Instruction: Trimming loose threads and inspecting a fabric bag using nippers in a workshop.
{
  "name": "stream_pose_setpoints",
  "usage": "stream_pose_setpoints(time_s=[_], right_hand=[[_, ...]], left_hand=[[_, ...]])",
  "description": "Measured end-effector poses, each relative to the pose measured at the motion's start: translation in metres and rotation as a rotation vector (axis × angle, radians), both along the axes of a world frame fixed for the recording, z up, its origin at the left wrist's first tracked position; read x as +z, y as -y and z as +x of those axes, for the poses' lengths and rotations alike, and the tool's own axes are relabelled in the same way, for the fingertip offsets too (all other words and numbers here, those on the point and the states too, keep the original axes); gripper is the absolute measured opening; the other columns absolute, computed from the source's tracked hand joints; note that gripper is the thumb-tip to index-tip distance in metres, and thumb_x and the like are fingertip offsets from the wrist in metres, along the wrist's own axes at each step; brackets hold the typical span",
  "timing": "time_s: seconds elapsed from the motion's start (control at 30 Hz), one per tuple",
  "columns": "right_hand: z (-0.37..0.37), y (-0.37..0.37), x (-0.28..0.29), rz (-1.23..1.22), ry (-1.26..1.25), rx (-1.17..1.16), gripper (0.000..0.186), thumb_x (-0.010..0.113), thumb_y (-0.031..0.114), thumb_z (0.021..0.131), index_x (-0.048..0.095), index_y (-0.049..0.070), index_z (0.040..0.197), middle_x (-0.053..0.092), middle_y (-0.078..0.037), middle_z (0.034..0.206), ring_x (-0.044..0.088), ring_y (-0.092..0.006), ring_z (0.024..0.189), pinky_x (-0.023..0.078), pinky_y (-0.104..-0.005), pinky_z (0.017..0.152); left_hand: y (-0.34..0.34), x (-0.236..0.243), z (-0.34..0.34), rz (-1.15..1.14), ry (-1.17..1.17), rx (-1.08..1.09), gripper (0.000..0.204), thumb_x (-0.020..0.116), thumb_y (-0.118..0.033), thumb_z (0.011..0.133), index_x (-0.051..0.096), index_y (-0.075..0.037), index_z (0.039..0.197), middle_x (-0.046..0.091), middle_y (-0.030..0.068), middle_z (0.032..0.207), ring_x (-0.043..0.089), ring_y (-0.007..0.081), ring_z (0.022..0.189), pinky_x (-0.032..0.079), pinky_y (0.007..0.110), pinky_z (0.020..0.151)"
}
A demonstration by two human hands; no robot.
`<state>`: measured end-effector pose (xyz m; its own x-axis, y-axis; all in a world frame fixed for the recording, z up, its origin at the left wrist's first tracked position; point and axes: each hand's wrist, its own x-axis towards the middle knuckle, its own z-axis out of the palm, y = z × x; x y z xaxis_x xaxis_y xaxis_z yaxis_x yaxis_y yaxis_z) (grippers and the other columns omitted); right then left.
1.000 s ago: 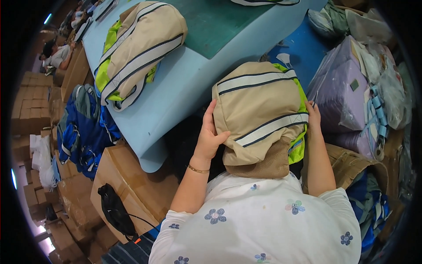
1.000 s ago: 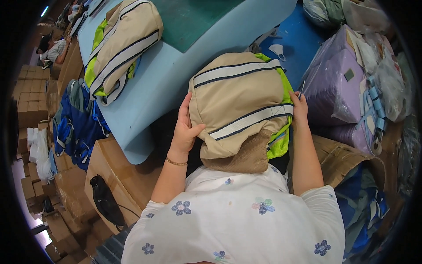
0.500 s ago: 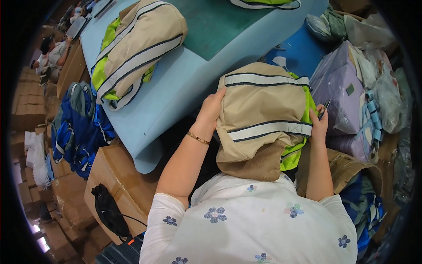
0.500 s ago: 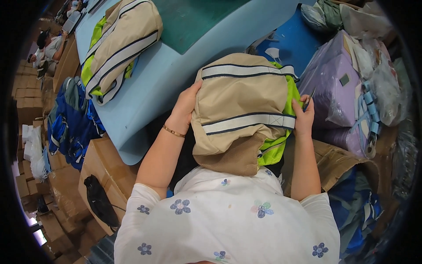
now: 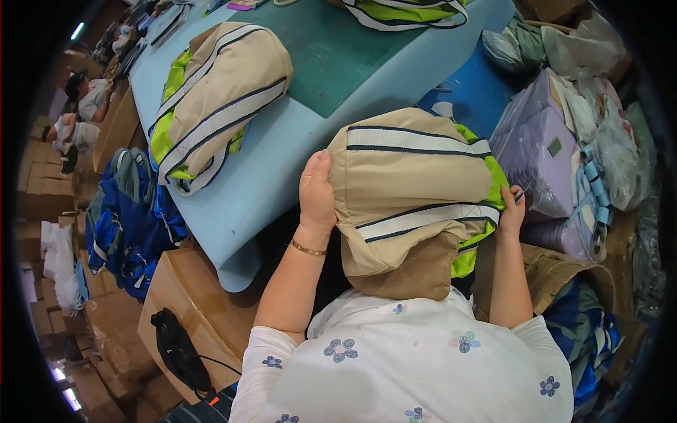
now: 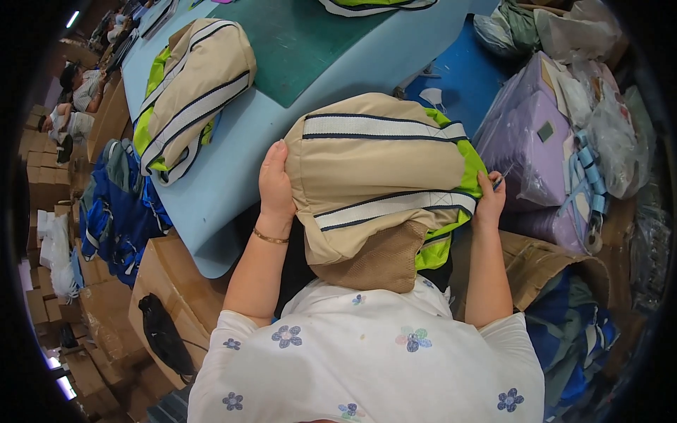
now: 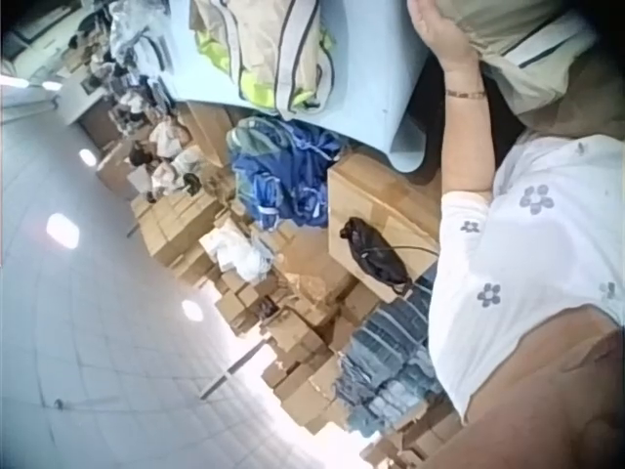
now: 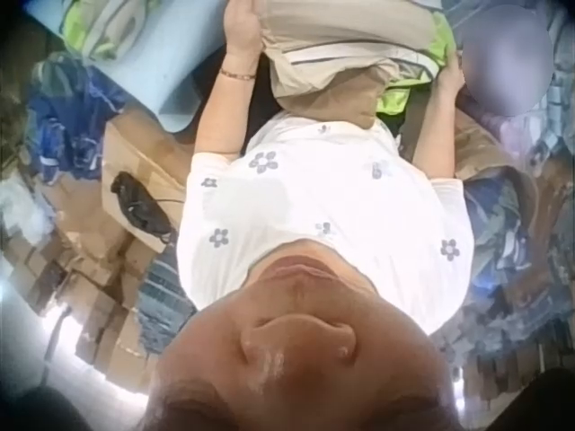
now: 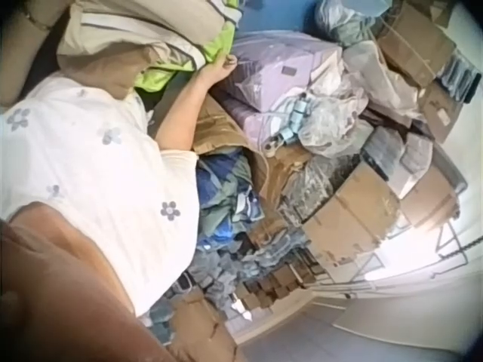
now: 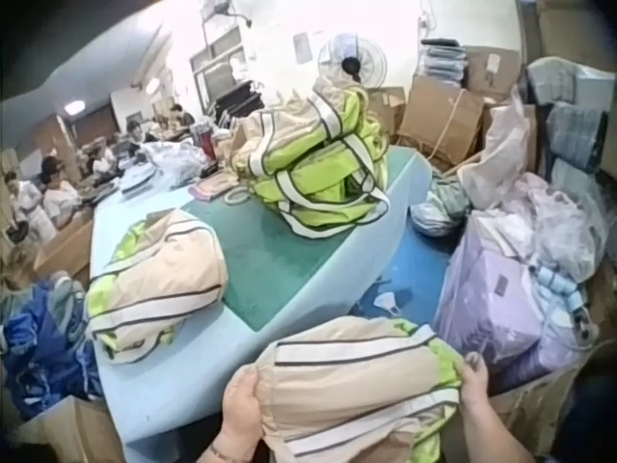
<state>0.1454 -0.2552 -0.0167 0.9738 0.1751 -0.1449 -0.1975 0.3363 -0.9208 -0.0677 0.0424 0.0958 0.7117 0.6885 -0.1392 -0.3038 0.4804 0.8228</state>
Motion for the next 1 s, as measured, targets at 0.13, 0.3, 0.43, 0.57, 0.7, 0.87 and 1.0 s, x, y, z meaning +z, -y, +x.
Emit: stream_pose_setpoints(time_s=[0.13,0.3,0.43,0.57,0.7,0.87,1.0], right_hand=[[-0.004,-0.001,0.012,0.036,-0.050,0.018,0.019,0.063,0.003,0.084,0.048,0.012,0.090,0.052,0.002,0.083,0.054,-0.0096,0.077,0.044,-0.0245,0.069],[-0.017,0.000,0.045,0.127,0.007,0.042,0.025,0.065,0.001,0.081,0.048,0.012,0.094,0.047,0.004,0.085,0.050,-0.0088,0.080,0.042,-0.0233,0.074],[-0.030,0.003,0.073,0.222,-0.060,0.104,0.034,0.061,0.005,0.083,0.051,0.007,0.116,0.059,-0.005,0.103,0.059,-0.0177,0.095,0.047,-0.0302,0.086],[-0.039,-0.002,0.102,0.245,-0.211,0.289,0.050,0.057,0.015,0.087,0.044,0.001,0.134,0.058,-0.013,0.122,0.059,-0.0223,0.107,0.046,-0.0351,0.094],[-0.040,-0.002,0.116,0.234,-0.201,0.362,0.046,0.057,0.014,0.087,0.048,-0.001,0.130,0.058,-0.013,0.122,0.059,-0.0223,0.109,0.046,-0.0347,0.094],[-0.031,-0.013,0.110,0.186,-0.309,0.190,0.036,0.057,0.012,0.089,0.052,0.001,0.124,0.061,-0.011,0.115,0.061,-0.0203,0.102,0.048,-0.0340,0.090],[-0.021,-0.014,0.102,0.146,-0.284,0.133,0.031,0.059,0.010,0.088,0.055,0.002,0.118,0.062,-0.010,0.108,0.062,-0.0201,0.096,0.050,-0.0337,0.085]], left_hand=[[-0.007,-0.014,-0.006,0.050,-0.019,0.027,0.024,0.043,-0.022,0.099,0.057,-0.003,0.103,0.063,0.0035,0.097,0.058,0.0102,0.085,0.048,0.025,0.079],[-0.027,-0.028,-0.019,0.239,-0.081,-0.153,0.045,0.035,-0.024,0.101,0.039,0.004,0.136,0.046,0.0116,0.136,0.045,0.0195,0.123,0.033,0.032,0.105],[-0.034,-0.018,-0.031,0.339,-0.192,-0.297,0.046,0.041,-0.017,0.099,0.036,0.004,0.139,0.041,0.0112,0.142,0.039,0.0189,0.129,0.028,0.031,0.108],[-0.038,-0.015,-0.035,0.382,-0.197,-0.305,0.045,0.044,-0.012,0.097,0.036,0.005,0.139,0.042,0.0109,0.141,0.040,0.0184,0.128,0.029,0.030,0.107],[-0.034,-0.012,-0.037,0.867,-0.421,-0.248,0.042,0.044,-0.012,0.097,0.040,0.000,0.138,0.047,0.0158,0.136,0.045,0.0230,0.124,0.033,0.032,0.105],[0.013,0.021,-0.019,1.705,-0.595,-0.083,0.046,0.061,-0.009,0.082,0.052,-0.004,0.127,0.053,0.0164,0.126,0.048,0.0359,0.116,0.035,0.045,0.100],[0.062,0.030,-0.019,1.591,-0.334,-0.622,0.052,0.066,-0.005,0.072,0.056,-0.008,0.124,0.057,0.0121,0.116,0.053,0.0317,0.106,0.042,0.040,0.090]])
